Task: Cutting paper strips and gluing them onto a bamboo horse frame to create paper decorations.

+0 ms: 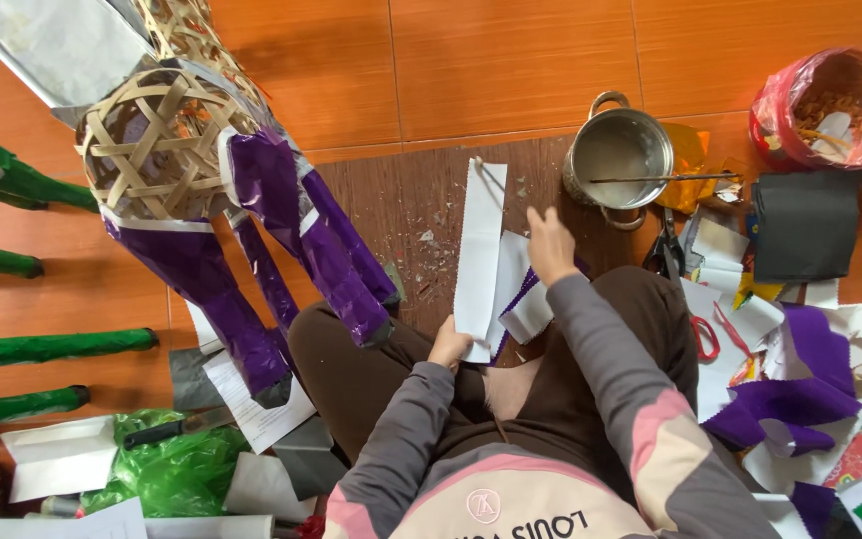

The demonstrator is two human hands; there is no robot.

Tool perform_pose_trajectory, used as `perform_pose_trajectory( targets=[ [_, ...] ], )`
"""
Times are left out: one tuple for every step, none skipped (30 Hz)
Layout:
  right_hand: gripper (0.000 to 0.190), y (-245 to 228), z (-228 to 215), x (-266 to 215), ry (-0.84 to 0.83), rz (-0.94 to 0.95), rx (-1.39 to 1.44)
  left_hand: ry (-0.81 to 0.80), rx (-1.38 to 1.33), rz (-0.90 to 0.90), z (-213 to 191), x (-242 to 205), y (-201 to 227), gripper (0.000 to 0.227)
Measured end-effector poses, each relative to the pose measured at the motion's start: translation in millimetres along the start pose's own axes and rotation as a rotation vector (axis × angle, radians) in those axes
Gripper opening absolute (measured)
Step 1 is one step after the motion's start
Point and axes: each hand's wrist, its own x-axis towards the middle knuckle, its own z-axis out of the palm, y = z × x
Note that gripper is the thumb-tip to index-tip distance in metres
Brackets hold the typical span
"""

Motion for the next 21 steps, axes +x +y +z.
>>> perform_pose_trajectory(
  targets=[
    [0.037,-5.6,-5.8,10.6,-0.002,0.008,-0.032,-0.002,-0.012,-0.012,1.0,-3.6,3.4,0.048],
    [0.037,-12.9,-19.4,1.7,0.001,0.013,-0.026,-0.001,-0.003,-0.012,-3.8,2.8,-4.4,0.048],
    [0.034,-20.4,-32.8,-6.8,0.039,0.004,0.028,0.01,-0.032,0.027,-9.1,9.5,-11.9,0.05],
    [0.032,-24.7,-49.1,-14.4,0.079,-0.008,0.074,0.017,-0.067,0.069,-9.2,17.7,-19.7,0.052],
    [0.032,-24.6,-49.6,-35.5,0.084,-0.005,0.073,0.013,-0.065,0.071,-8.0,18.2,-18.2,0.052],
    [0.029,-24.9,-49.2,-58.3,-0.043,0.001,0.032,0.025,-0.081,0.052,-7.9,17.3,-17.8,0.051],
    [0.025,-25.1,-48.7,-81.2,-0.169,0.009,-0.009,0.037,-0.097,0.032,-7.4,16.4,-17.6,0.051],
    [0.025,-23.3,-42.6,-83.6,-0.166,0.012,-0.006,0.036,-0.091,0.033,-7.2,14.0,-15.1,0.051],
    [0.03,-21.3,-36.8,-86.5,-0.242,0.061,-0.024,0.048,-0.064,0.044,-6.6,11.4,-12.7,0.05],
    [0.035,-18.4,-31.7,-88.2,-0.317,0.107,-0.043,0.061,-0.039,0.057,-4.4,9.6,-9.9,0.049],
    [0.035,-8.6,-14.7,-78.7,-0.312,0.109,-0.04,0.059,-0.035,0.06,-1.4,3.2,-2.7,0.049],
    [0.039,0.9,2.2,-67.9,-0.263,0.125,-0.045,0.031,-0.055,0.015,1.8,-2.8,4.9,0.046],
    [0.043,10.3,18.9,-56.9,-0.214,0.142,-0.05,0.002,-0.075,-0.03,5.1,-9.0,12.6,0.044],
    [0.043,16.1,28.5,-45.2,-0.208,0.14,-0.048,0.002,-0.073,-0.023,4.4,-7.2,10.4,0.044],
    [0.043,21.7,38.0,-33.4,-0.139,0.128,-0.047,0.021,-0.024,0.007,3.7,-5.4,8.3,0.044],
    [0.044,28.4,47.2,-21.8,-0.07,0.118,-0.049,0.037,0.025,0.038,3.7,-3.0,5.6,0.045],
    [0.044,23.2,29.9,-15.4,-0.064,0.118,-0.048,0.035,0.027,0.043,2.5,-0.8,5.4,0.045],
    [0.042,18.3,12.4,-11.3,-0.053,0.139,-0.047,0.037,-0.029,0.042,1.3,-0.1,4.1,0.044],
    [0.04,13.3,-4.9,-7.3,-0.042,0.16,-0.045,0.04,-0.086,0.041,-0.1,0.9,2.7,0.044],
    [0.04,12.9,-28.0,-12.1,-0.037,0.165,-0.047,0.033,-0.082,0.041,-4.0,7.3,-1.5,0.044],
    [0.037,12.2,-50.8,-17.2,0.073,0.151,0.006,0.056,-0.014,0.069,-8.0,13.8,-5.8,0.045]
  ],
)
